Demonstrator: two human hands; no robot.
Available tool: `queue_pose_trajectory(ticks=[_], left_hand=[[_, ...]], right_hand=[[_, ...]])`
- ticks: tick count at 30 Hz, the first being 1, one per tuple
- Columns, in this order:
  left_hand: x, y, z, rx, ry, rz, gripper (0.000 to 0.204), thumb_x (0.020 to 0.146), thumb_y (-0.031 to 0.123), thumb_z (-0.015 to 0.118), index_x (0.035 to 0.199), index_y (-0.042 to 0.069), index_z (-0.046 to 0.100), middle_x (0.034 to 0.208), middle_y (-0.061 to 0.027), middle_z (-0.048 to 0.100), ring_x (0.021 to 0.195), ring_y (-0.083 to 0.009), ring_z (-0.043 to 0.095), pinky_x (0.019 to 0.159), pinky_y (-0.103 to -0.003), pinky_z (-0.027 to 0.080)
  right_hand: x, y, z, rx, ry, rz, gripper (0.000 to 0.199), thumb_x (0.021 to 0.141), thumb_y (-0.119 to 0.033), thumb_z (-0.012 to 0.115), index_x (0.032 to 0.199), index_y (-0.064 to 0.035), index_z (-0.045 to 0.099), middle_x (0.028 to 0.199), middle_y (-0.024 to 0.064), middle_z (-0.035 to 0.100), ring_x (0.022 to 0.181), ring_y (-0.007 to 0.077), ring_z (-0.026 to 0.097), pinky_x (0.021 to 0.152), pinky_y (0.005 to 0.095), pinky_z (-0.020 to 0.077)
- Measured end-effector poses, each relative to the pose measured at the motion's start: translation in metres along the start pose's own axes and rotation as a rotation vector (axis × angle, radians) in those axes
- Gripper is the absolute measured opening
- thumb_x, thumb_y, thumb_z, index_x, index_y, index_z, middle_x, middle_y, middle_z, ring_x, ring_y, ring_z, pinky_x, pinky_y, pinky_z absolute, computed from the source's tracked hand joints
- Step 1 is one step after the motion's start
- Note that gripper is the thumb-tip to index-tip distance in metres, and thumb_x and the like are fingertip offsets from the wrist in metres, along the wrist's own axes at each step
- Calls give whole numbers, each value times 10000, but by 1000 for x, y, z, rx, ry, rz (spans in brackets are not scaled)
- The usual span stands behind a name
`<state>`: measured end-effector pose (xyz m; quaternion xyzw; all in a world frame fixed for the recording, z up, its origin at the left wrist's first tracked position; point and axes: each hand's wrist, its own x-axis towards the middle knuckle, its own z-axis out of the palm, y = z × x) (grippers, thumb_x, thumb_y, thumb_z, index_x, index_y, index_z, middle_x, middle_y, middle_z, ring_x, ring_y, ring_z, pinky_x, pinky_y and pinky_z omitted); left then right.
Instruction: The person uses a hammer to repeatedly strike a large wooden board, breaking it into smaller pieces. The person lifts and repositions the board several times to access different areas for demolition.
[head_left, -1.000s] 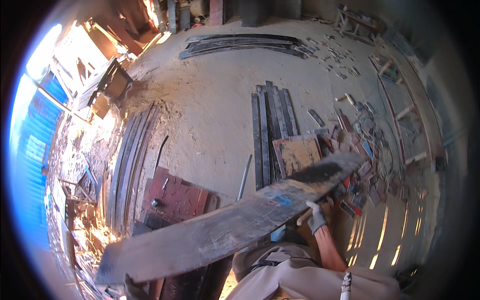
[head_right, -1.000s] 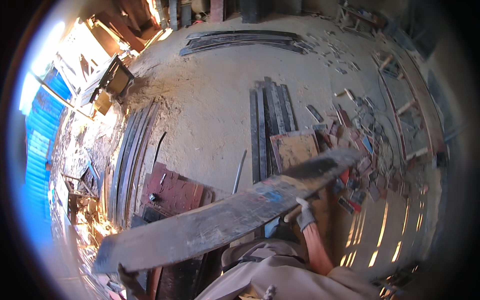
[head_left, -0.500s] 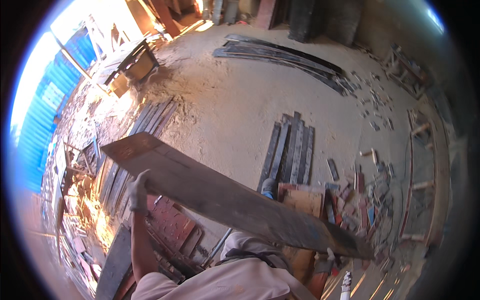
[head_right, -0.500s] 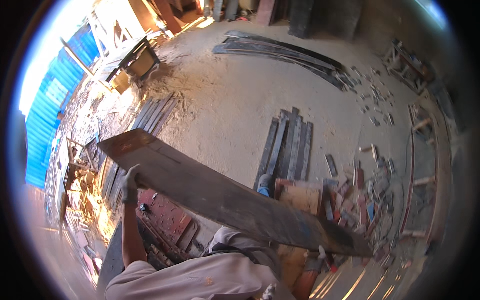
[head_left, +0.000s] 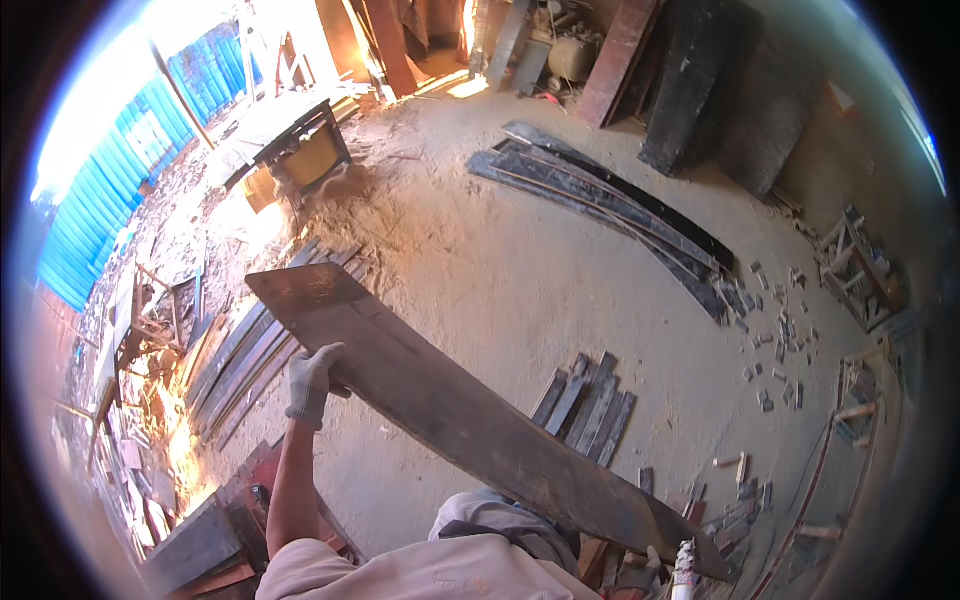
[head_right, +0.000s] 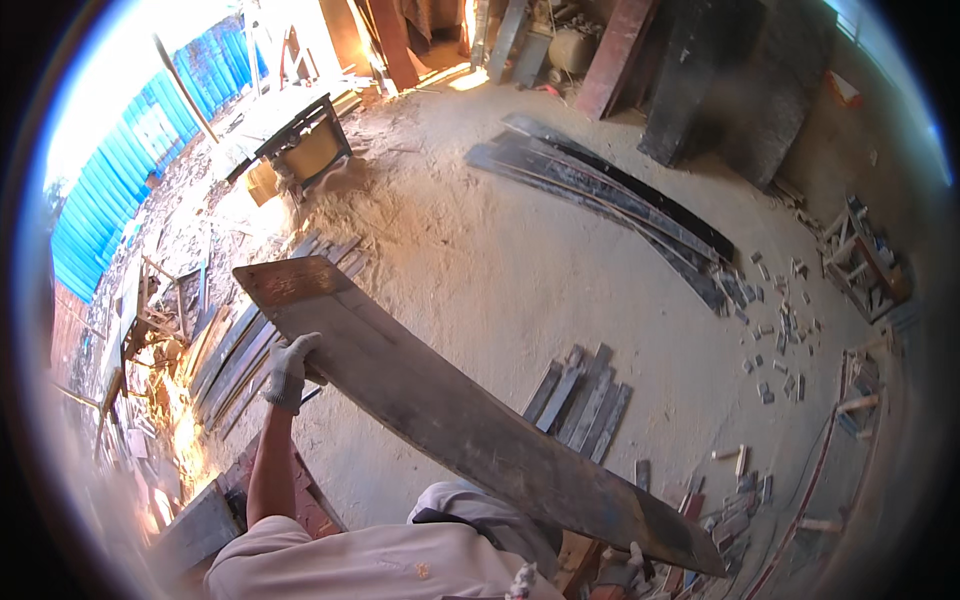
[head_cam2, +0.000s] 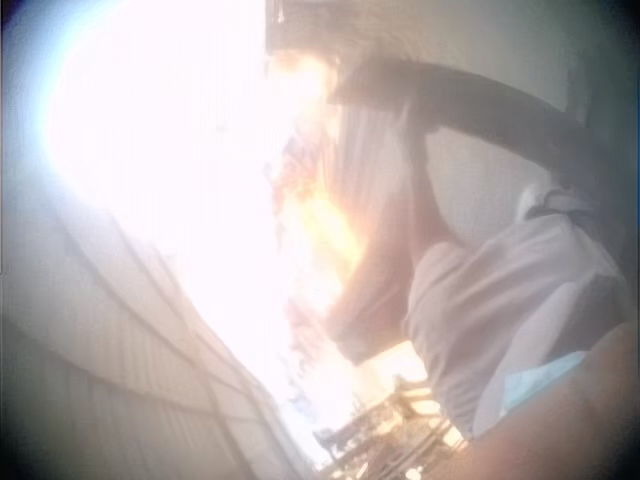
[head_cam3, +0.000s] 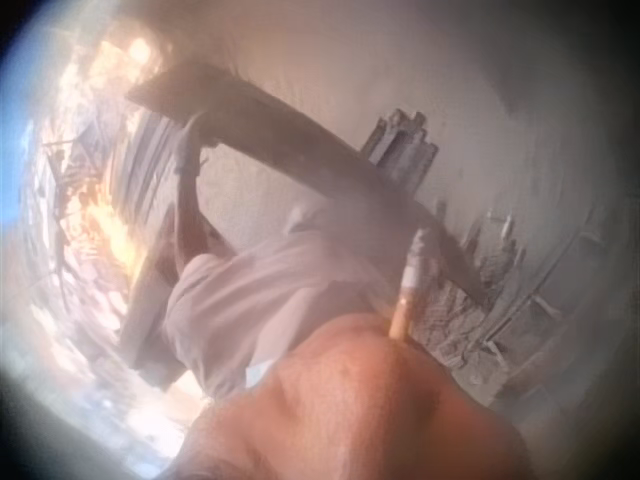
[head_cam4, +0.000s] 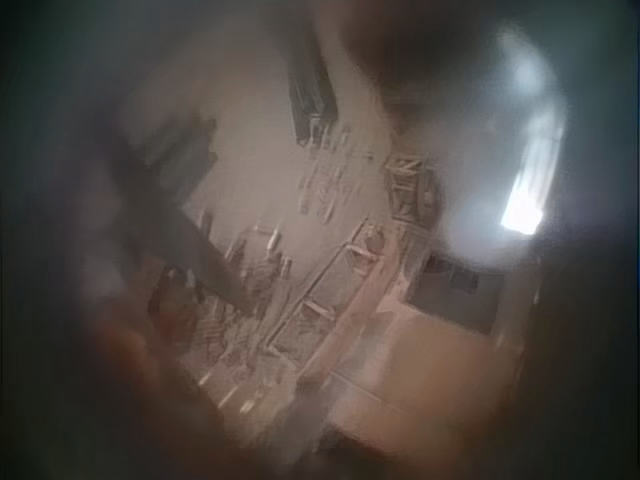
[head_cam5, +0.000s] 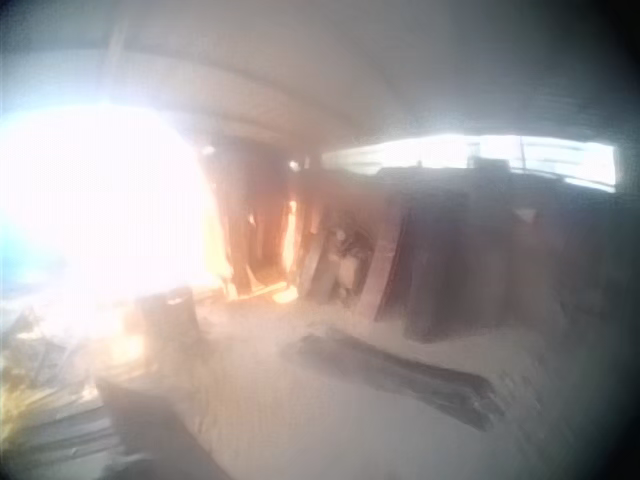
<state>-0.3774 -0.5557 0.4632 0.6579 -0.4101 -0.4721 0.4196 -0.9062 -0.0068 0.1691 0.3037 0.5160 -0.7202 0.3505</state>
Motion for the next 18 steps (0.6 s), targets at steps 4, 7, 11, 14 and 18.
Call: queue_pose_trajectory(ticks=[4, 7, 11, 14, 18], left_hand=[[49, 22, 7, 1, 173, -27, 329, 917, 286, 712, 882, -40, 733, 732, -122, 724, 550, -204, 693, 477, -304, 571], [90, 9, -1, 77, 327, 1, 346, 916, 269, 691, 949, -75, 715, 766, -127, 724, 638, -204, 704, 564, -326, 597], [119, -36, -21, -292, 574, 23, 287, 902, 242, 691, 904, -45, 704, 746, -75, 665, 601, -204, 666, 542, -319, 583], [100, -44, -39, -462, 578, -97, 147, 921, 177, 654, 909, 39, 702, 791, -23, 656, 619, -166, 635, 502, -304, 516], [57, -40, 7, -675, 1003, 50, 285, 982, 220, 628, 1123, -16, 702, 1059, -107, 709, 951, -215, 684, 842, -363, 567]], right_hand=[[77, -30, 168, -137, -4, -23, 269, 979, -260, 623, 1084, -12, 633, 812, 134, 702, 616, 335, 643, 562, 477, 565], [144, -35, 314, -263, -71, 19, 247, 932, -218, 661, 1069, -15, 629, 860, 143, 719, 635, 335, 679, 566, 464, 585], [220, -13, 508, -436, -171, 51, 254, 898, -198, 675, 1058, -4, 640, 909, 161, 743, 648, 345, 706, 571, 462, 591], [248, 13, 653, -834, -208, 184, 280, 909, -235, 662, 1021, 21, 661, 883, 182, 761, 658, 354, 715, 600, 464, 600], [248, 67, 840, -794, -321, 150, 274, 855, -168, 709, 1043, 25, 658, 880, 167, 733, 686, 336, 707, 604, 445, 597]])
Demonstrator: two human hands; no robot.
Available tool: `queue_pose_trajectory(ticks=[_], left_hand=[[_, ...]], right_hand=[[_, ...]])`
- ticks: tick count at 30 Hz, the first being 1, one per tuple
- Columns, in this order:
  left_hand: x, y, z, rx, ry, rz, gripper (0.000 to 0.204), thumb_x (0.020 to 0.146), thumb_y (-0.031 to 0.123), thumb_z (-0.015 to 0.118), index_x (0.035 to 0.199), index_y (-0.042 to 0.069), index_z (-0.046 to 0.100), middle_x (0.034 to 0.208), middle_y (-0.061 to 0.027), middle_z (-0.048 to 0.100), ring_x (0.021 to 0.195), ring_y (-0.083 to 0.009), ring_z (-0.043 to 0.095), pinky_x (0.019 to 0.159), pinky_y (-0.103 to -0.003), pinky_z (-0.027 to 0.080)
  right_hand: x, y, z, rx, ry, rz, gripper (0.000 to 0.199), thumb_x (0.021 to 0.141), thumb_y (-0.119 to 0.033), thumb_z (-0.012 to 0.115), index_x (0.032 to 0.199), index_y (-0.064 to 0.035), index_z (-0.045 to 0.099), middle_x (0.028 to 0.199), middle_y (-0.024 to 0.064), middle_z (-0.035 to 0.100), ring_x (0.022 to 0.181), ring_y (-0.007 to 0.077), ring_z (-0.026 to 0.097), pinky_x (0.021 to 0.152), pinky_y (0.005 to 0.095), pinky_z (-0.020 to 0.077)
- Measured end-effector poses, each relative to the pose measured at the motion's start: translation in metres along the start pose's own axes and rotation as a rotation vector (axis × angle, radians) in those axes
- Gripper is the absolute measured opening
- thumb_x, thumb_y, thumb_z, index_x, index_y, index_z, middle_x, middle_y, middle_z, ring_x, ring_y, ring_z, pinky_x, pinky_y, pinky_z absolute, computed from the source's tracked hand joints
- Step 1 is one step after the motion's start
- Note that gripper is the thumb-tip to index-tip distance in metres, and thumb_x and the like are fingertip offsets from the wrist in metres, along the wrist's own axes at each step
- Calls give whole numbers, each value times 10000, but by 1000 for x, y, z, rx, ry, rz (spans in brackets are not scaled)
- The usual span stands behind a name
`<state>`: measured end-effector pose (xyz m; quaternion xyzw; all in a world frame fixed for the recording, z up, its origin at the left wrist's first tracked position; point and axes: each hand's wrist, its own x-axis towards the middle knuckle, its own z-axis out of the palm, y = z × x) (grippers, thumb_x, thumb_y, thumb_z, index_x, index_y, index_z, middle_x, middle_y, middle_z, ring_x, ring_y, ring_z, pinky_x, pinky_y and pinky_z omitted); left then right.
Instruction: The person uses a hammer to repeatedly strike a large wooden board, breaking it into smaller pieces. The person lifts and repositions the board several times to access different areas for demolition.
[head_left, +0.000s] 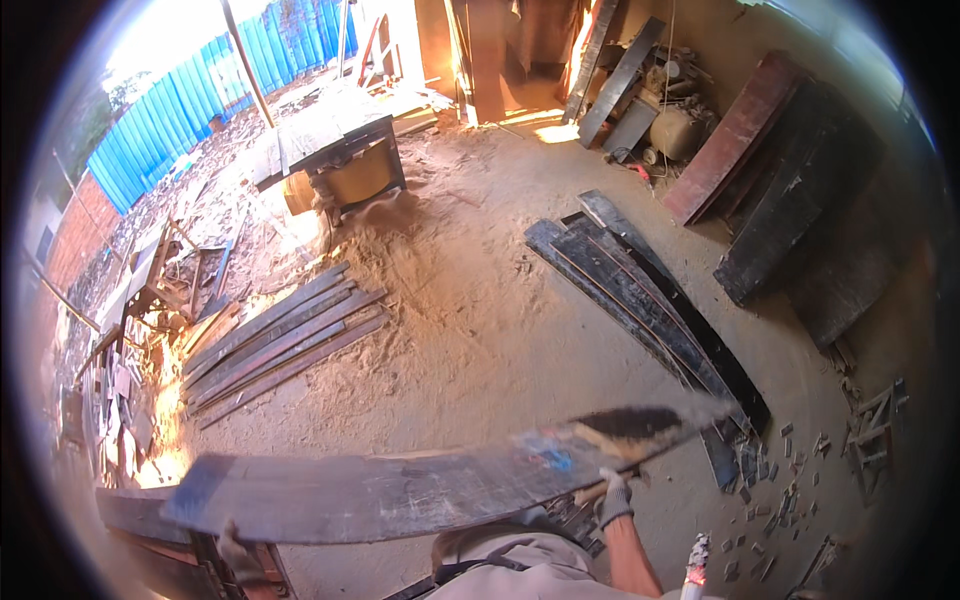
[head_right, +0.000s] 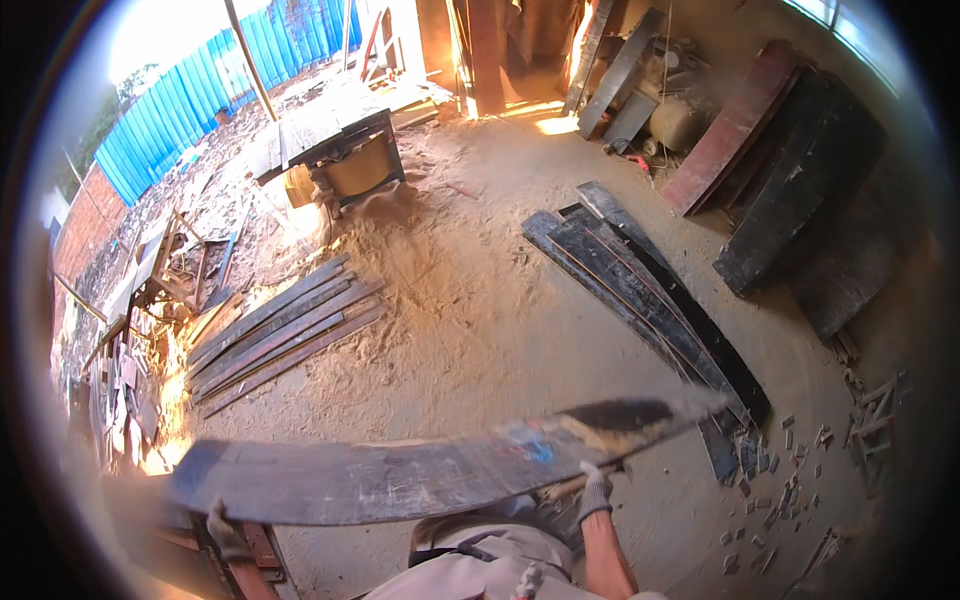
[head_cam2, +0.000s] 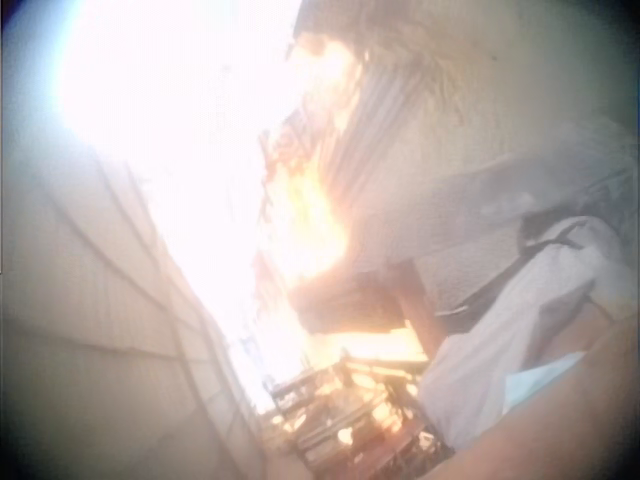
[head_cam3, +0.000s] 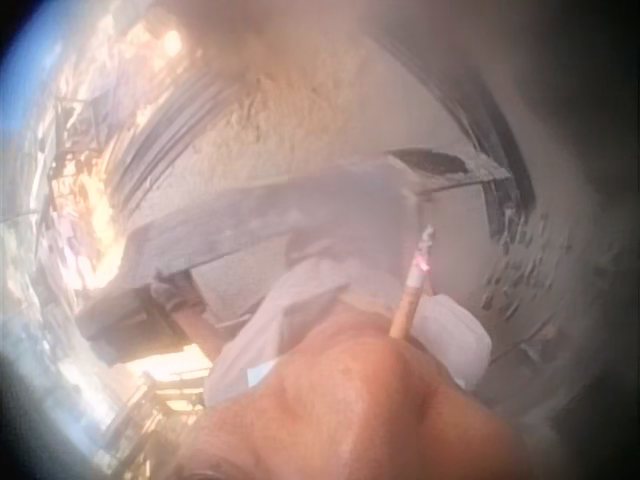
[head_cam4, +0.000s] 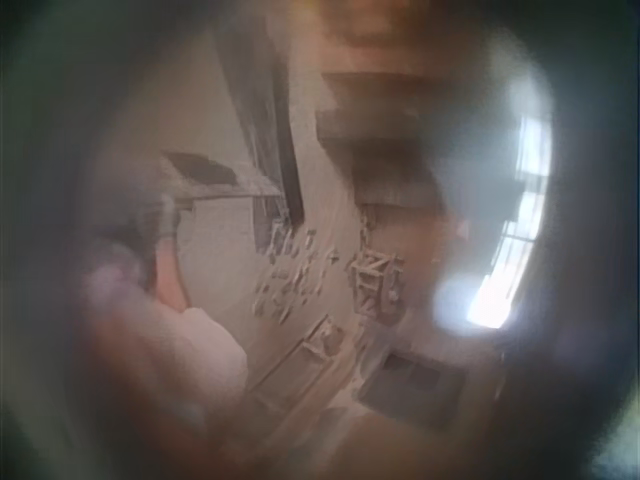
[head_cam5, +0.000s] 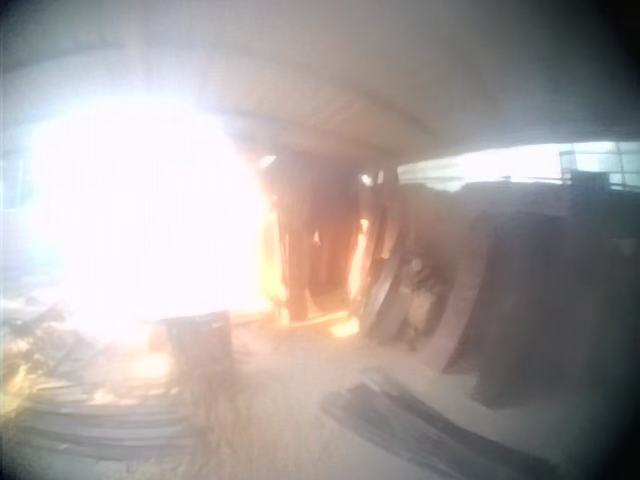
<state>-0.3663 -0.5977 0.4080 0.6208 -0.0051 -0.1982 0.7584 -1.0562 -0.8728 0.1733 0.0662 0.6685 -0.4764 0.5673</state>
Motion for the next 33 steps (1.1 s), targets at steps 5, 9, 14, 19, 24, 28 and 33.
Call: queue_pose_trajectory(ticks=[5, 9, 14, 19, 24, 28, 33], left_hand=[[-24, -84, 81, -83, 354, 72, 327, 999, 209, 591, 1215, -25, 665, 1174, -153, 681, 1039, -256, 663, 936, -382, 539], [14, -208, 193, -193, 455, 52, 368, 1012, 200, 561, 1289, -31, 636, 1266, -189, 658, 1110, -289, 646, 1011, -398, 517], [84, -347, 500, -134, -100, 112, 399, 1032, 180, 530, 1368, -28, 589, 1339, -203, 643, 1198, -302, 620, 1079, -394, 496], [92, -384, 863, -395, -588, -731, 715, 1025, 561, 588, 1475, 15, 485, 1518, -175, 510, 1347, -370, 530, 1113, -480, 445], [12, -356, 897, 8, -910, -601, 636, 1070, 508, 536, 1486, 29, 491, 1557, -164, 494, 1385, -347, 515, 1121, -497, 438], [-30, -363, 862, -207, -705, -1024, 566, 1047, 503, 591, 1371, 39, 590, 1309, -166, 667, 1230, -300, 639, 1087, -443, 492], [-51, -365, 822, -547, -433, -851, 449, 1040, 452, 612, 1221, 43, 653, 1259, -201, 681, 1199, -315, 653, 1044, -465, 530]], right_hand=[[43, -141, 235, -217, -233, -354, 455, 744, -154, 860, 1113, 57, 700, 977, 47, 678, 792, 209, 647, 704, 356, 541], [60, -297, 469, -338, -441, -653, 384, 910, -277, 750, 1117, 43, 706, 1025, 104, 717, 842, 209, 694, 740, 341, 579], [60, -434, 667, -236, -667, -537, 315, 1018, -267, 634, 1090, 32, 706, 982, 149, 746, 744, 194, 710, 662, 275, 597], [75, -422, 673, -547, -771, -646, 133, 969, -162, 663, 903, -49, 645, 770, 91, 683, 498, 118, 568, 394, 274, 437], [110, -376, 658, -1023, -764, -381, 178, 963, -134, 692, 1065, -36, 584, 791, 62, 651, 525, 107, 594, 439, 288, 473], [119, -330, 671, -1716, -869, -644, 564, 921, -407, 690, 1255, 29, 563, 969, 250, 728, 870, 399, 722, 772, 496, 576], [71, -285, 668, -1887, -1694, -996, 375, 917, -332, 650, 1164, -50, 663, 1034, 208, 720, 996, 432, 684, 909, 529, 536]])
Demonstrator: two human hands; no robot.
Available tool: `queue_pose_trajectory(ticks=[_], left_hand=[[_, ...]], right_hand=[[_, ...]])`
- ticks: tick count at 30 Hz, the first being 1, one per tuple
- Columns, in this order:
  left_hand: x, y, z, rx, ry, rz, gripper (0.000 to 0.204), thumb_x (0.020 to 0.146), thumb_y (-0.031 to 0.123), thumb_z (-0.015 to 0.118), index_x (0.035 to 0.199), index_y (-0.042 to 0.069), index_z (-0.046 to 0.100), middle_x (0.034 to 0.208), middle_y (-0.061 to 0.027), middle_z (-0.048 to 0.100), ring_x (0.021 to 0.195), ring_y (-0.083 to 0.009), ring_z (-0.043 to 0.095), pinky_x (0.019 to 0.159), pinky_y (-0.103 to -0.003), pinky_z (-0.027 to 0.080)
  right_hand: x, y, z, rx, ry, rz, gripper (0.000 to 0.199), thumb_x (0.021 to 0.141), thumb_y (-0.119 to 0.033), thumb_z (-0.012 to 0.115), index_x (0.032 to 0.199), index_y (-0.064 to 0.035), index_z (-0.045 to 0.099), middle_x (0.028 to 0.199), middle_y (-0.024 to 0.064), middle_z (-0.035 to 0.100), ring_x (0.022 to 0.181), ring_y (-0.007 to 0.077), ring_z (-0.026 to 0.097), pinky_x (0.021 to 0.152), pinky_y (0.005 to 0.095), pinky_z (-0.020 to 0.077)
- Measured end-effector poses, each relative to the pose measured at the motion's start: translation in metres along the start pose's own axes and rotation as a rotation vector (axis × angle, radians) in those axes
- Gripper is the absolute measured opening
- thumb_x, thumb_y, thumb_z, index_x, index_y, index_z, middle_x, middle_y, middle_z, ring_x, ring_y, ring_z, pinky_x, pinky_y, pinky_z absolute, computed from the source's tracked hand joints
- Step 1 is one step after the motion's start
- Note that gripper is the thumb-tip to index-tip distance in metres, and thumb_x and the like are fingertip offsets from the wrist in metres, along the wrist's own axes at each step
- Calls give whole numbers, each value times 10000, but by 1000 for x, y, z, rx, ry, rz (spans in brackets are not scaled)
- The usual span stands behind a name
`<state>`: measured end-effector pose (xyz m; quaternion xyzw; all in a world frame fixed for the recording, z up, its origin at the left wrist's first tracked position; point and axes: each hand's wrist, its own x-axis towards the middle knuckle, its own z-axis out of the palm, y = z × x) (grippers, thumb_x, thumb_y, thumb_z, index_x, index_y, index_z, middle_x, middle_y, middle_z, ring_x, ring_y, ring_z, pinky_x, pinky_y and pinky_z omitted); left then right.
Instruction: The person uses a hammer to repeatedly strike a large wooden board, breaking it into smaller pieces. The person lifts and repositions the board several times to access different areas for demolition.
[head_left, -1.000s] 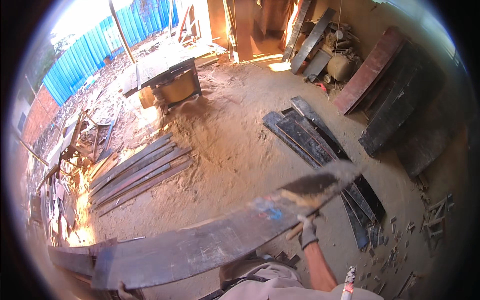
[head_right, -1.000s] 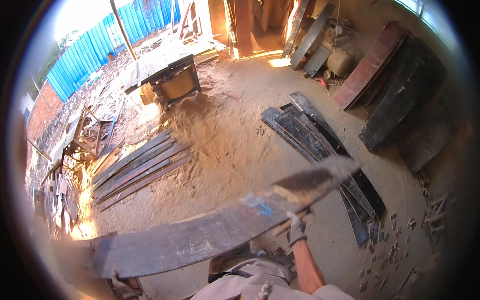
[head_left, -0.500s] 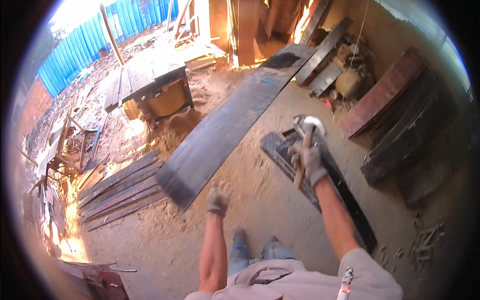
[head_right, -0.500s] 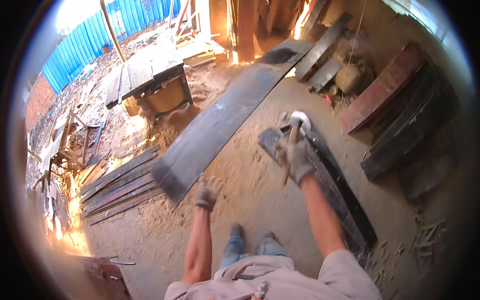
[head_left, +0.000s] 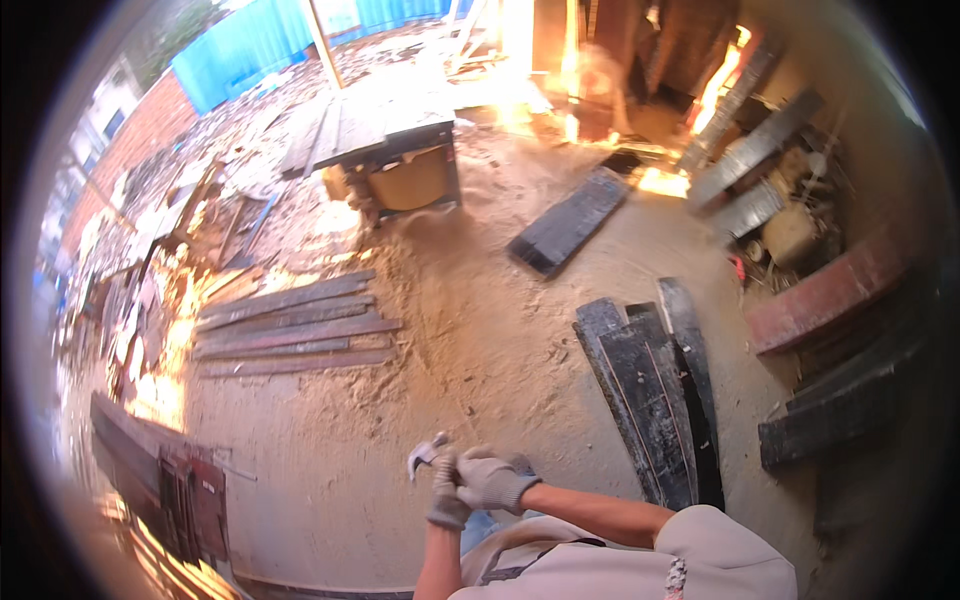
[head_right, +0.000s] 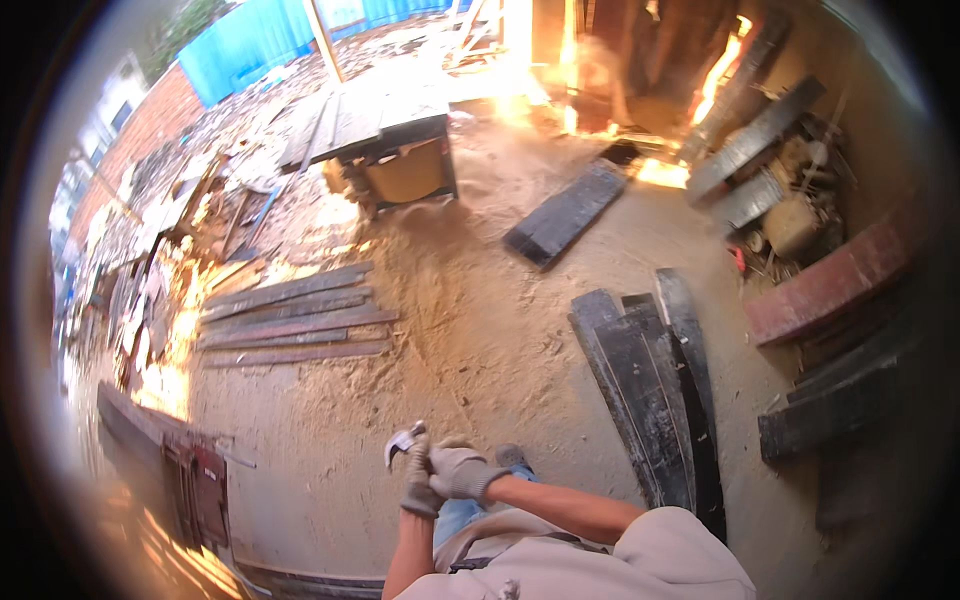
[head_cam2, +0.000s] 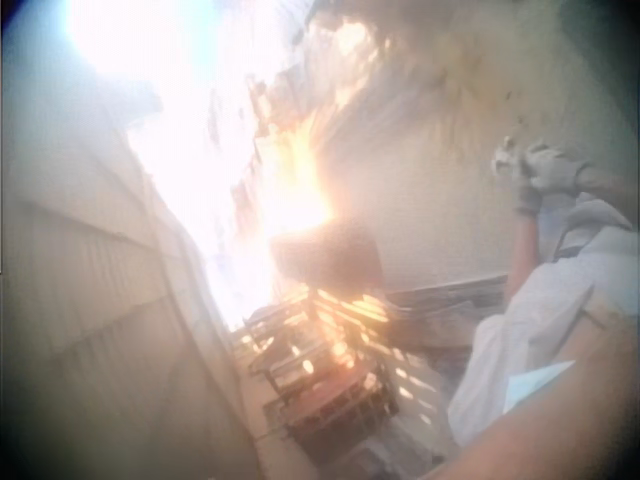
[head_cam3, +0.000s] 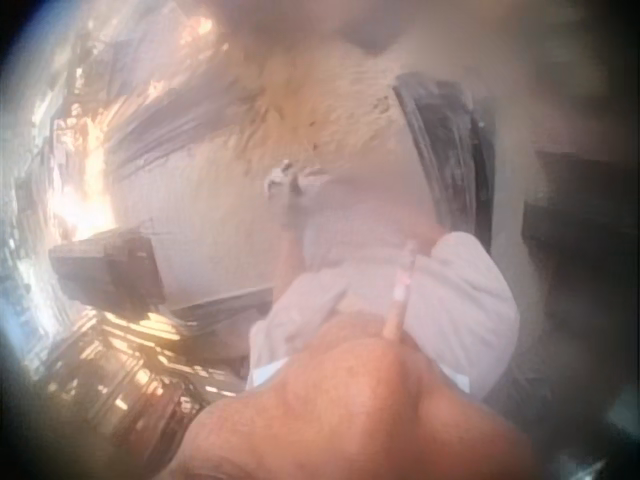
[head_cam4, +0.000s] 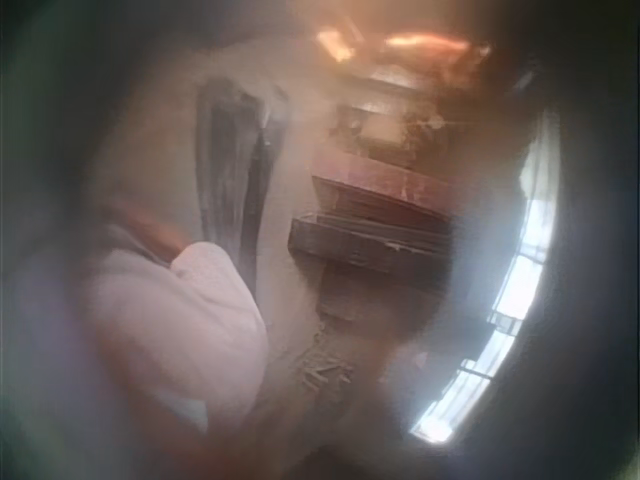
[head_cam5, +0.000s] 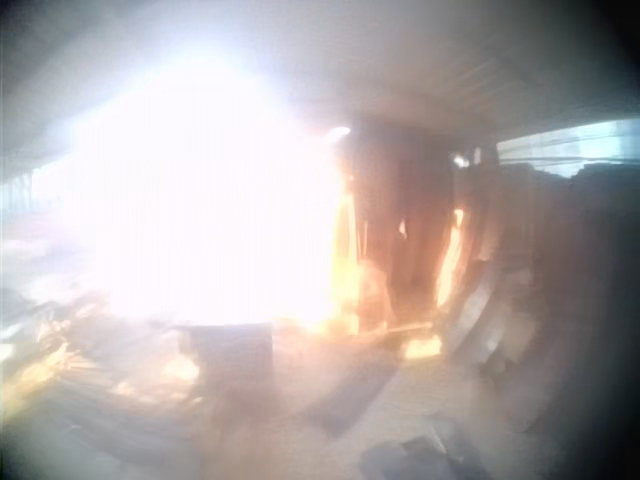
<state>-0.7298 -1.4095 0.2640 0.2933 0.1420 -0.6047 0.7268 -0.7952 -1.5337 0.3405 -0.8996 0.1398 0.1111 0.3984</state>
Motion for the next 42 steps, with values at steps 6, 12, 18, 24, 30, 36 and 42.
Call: queue_pose_trajectory(ticks=[6, 12, 18, 24, 30, 36, 42], left_hand=[[-109, 12, -102, -631, 552, 642, 228, 1029, 298, 587, 948, 92, 645, 1064, -123, 756, 997, -326, 722, 933, -504, 575], [-281, -105, -225, -1028, 739, 1216, 304, 1044, 298, 544, 785, 138, 553, 922, -74, 716, 895, -267, 692, 838, -484, 556], [-356, -269, -311, -904, 581, 1590, 355, 1015, 332, 435, 690, 190, 462, 804, 13, 567, 843, -202, 577, 805, -452, 502], [-380, -359, -360, -1941, 1096, 1148, 268, 1037, 432, 491, 1023, 206, 634, 1117, 23, 750, 1054, -214, 708, 1013, -455, 525], [-394, -322, -389, -2018, 1105, 1172, 220, 1009, 363, 532, 995, 170, 636, 1056, -6, 752, 1043, -229, 712, 956, -421, 555], [-415, -233, -424, -1475, 508, 1608, 387, 984, 302, 485, 624, 190, 400, 678, 6, 395, 626, -177, 362, 599, -356, 315], [-401, -60, -464, -1218, 1090, 1283, 298, 1008, 346, 622, 954, 53, 623, 879, -81, 655, 846, -294, 696, 776, -427, 575]], right_hand=[[-35, -96, -65, 243, 191, -508, 268, 833, -143, 775, 1081, -59, 721, 1031, 177, 739, 971, 375, 699, 866, 437, 558], [-71, -188, -102, 582, 923, -1213, 233, 884, -242, 758, 1029, -79, 677, 935, 46, 610, 1065, 291, 658, 1050, 444, 476], [-39, -303, -66, 826, 688, -1708, 353, 1036, -338, 574, 1314, -122, 603, 1338, 48, 684, 1354, 279, 556, 1263, 502, 278], [-33, -411, 18, 803, 580, -1701, 421, 950, -281, 669, 1322, -90, 621, 1388, 122, 633, 1362, 328, 533, 1219, 506, 332], [-11, -485, 97, 375, 320, -1371, 510, 865, -225, 763, 1331, -59, 639, 1438, 196, 582, 1370, 377, 511, 1175, 510, 385], [101, -460, 225, -36, -39, -934, 536, 863, -132, 767, 1365, -72, 588, 1534, 251, 492, 1405, 422, 489, 1121, 523, 455], [190, -406, 270, 29, -335, -583, 297, 1031, -295, 607, 1070, -23, 719, 902, 179, 746, 843, 272, 732, 788, 353, 562]])
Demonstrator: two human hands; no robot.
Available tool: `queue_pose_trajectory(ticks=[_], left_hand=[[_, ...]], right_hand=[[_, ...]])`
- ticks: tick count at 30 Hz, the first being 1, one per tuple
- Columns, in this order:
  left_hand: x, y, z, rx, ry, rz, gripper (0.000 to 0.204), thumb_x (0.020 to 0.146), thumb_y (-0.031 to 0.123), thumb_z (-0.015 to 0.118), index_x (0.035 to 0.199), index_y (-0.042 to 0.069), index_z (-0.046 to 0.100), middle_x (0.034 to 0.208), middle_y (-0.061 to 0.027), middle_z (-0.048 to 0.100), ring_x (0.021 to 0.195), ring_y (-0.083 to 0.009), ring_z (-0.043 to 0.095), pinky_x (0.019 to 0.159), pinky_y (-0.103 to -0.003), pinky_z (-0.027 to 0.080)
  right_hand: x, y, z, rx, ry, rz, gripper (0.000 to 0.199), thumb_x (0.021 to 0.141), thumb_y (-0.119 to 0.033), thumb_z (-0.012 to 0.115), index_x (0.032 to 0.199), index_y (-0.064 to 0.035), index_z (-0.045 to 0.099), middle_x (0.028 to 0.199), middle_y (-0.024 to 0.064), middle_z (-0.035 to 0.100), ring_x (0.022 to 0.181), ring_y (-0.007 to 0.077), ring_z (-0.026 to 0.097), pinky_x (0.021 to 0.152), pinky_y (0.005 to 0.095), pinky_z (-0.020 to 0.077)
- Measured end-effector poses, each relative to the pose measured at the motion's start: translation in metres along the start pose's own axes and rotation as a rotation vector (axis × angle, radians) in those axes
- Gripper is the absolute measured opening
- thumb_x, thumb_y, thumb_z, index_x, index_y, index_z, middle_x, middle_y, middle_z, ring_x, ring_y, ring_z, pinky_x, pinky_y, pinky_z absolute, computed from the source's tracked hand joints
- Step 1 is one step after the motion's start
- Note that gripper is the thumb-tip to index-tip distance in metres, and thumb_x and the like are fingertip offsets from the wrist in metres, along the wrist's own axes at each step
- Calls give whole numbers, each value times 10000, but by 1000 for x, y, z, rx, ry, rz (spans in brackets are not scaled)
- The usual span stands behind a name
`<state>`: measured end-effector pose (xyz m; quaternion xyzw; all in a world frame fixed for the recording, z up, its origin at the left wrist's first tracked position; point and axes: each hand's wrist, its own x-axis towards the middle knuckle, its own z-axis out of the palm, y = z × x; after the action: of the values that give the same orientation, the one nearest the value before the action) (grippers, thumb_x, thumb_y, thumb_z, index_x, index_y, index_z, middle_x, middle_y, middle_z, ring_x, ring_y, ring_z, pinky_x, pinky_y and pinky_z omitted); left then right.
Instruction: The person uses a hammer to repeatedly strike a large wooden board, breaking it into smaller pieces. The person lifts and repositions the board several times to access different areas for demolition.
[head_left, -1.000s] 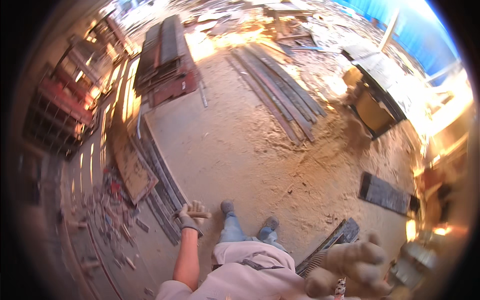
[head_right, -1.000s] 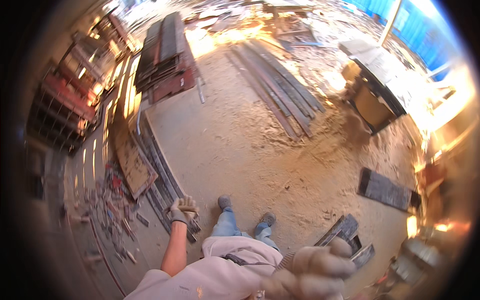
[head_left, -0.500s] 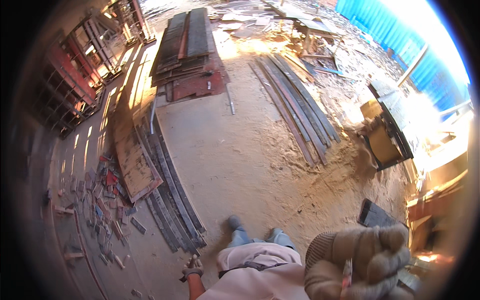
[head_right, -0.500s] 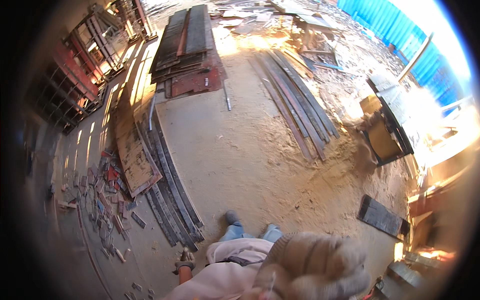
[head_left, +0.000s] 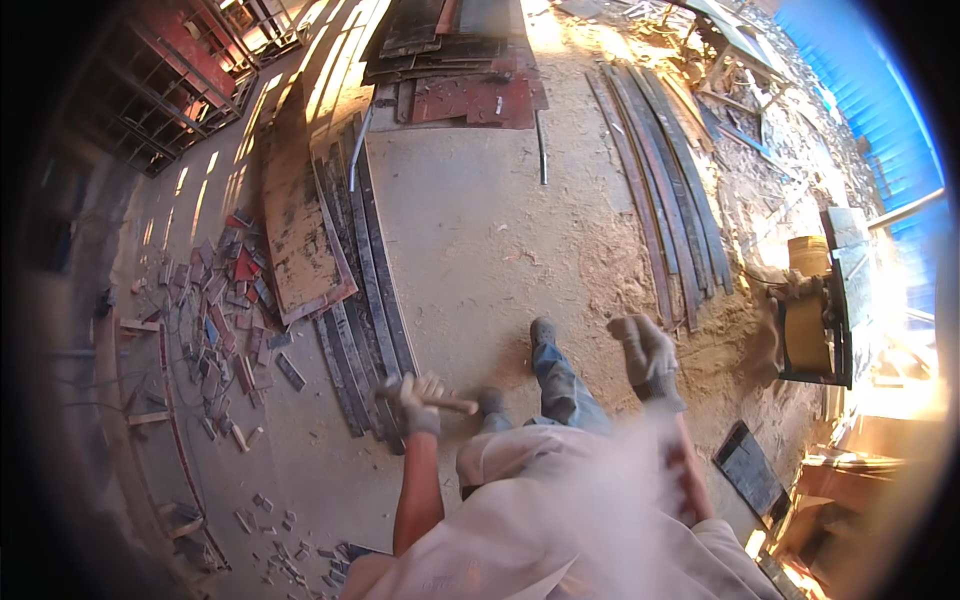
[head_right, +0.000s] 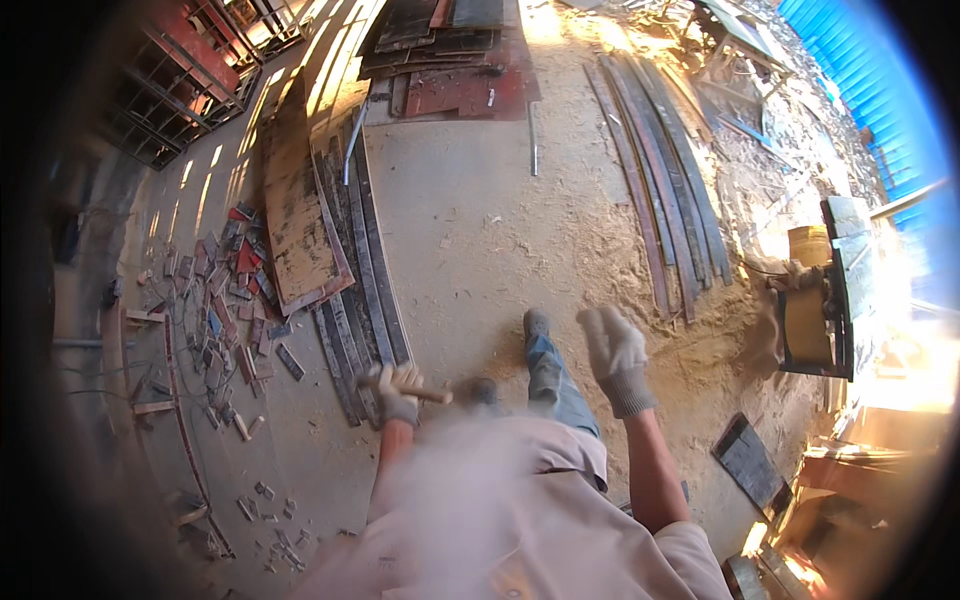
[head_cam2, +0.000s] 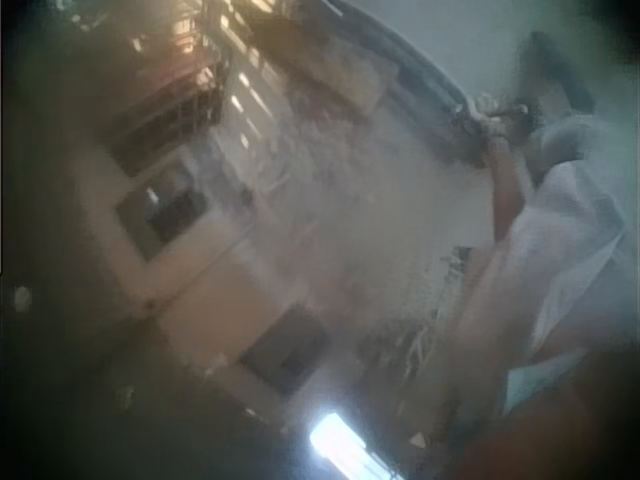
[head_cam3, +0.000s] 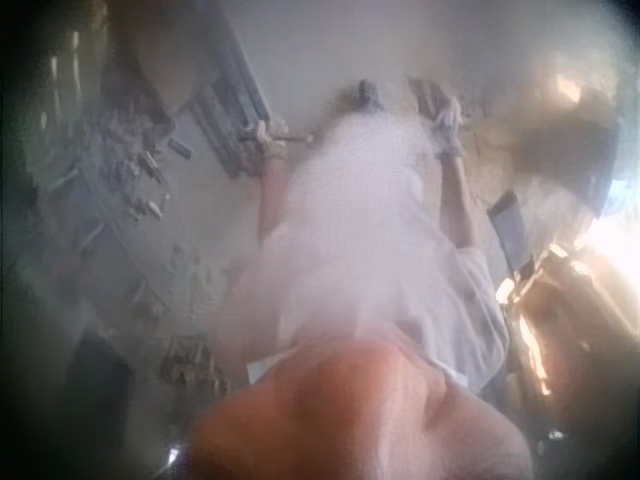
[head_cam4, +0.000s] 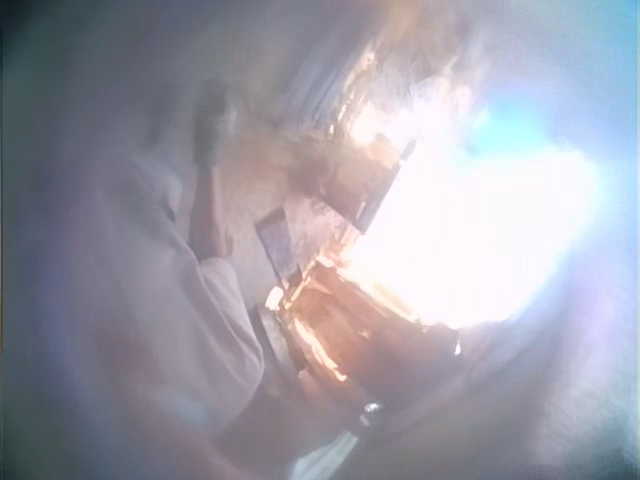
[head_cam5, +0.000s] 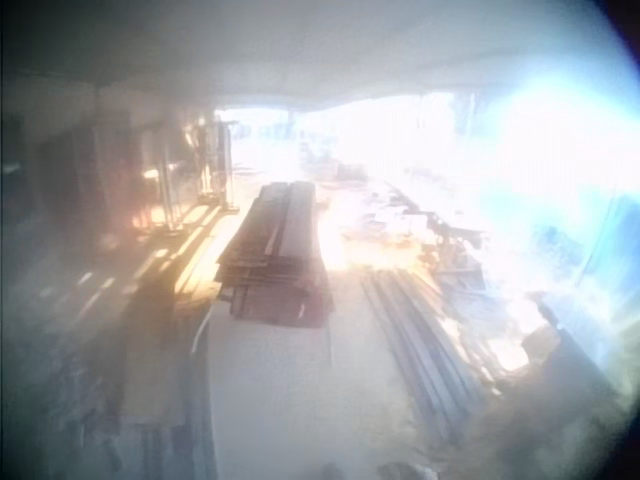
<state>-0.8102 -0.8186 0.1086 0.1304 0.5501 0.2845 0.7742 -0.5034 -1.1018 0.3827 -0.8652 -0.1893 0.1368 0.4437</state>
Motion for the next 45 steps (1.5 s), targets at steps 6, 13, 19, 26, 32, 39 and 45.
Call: queue_pose_trajectory(ticks=[6, 13, 19, 26, 32, 39, 45], left_hand=[[-13, -35, 248, 161, -292, 72, 366, 1020, 396, 680, 992, 32, 646, 1108, -191, 734, 968, -292, 719, 892, -405, 595], [-82, -7, 435, 783, -607, 404, 669, 1067, 552, 517, 1276, -71, 638, 1205, -184, 735, 1150, -277, 683, 1029, -362, 518], [6, 46, 442, 1122, -655, 519, 757, 1039, 657, 475, 1362, -9, 628, 1274, -173, 710, 1198, -264, 674, 1041, -362, 520], [197, 134, 354, 1185, 31, 440, 453, 1053, 420, 607, 1290, 41, 681, 1232, -137, 732, 1074, -186, 710, 895, -317, 556], [279, 163, 365, 745, 39, 254, 401, 1016, 443, 673, 1193, 84, 699, 918, 11, 718, 717, -110, 662, 624, -268, 523], [337, 166, 446, 838, 134, 298, 494, 1017, 494, 642, 1276, 73, 639, 1092, -85, 722, 822, -144, 690, 610, -248, 512], [346, 216, 532, 410, 59, 58, 425, 1032, 426, 619, 1238, 55, 648, 981, -70, 700, 678, -117, 568, 595, -241, 487]], right_hand=[[84, -11, 37, -259, -589, -157, 526, 980, -384, 629, 1386, -55, 566, 1190, 231, 707, 1065, 402, 702, 926, 473, 561], [190, -31, 74, -6, -418, 25, 430, 933, -227, 632, 1319, -48, 574, 1048, 259, 726, 949, 452, 708, 832, 530, 556], [280, 8, 85, 436, -239, 283, 215, 923, -76, 721, 1116, 0, 662, 850, 78, 704, 754, 152, 646, 681, 325, 565], [413, 17, 53, 235, 239, 297, 179, 943, -158, 754, 896, -23, 646, 655, -15, 537, 608, 54, 487, 511, 288, 417], [585, -51, 54, 393, 233, 262, 256, 984, -291, 690, 994, -36, 671, 580, 9, 536, 458, 113, 508, 434, 296, 395], [814, 0, 148, 673, 13, 375, 317, 1017, -206, 606, 1296, -74, 534, 690, 28, 569, 540, 141, 578, 511, 303, 504], [1072, 105, 279, 999, -233, 582, 331, 1021, -335, 602, 1161, -35, 585, 941, 107, 660, 763, 201, 686, 698, 331, 584]])
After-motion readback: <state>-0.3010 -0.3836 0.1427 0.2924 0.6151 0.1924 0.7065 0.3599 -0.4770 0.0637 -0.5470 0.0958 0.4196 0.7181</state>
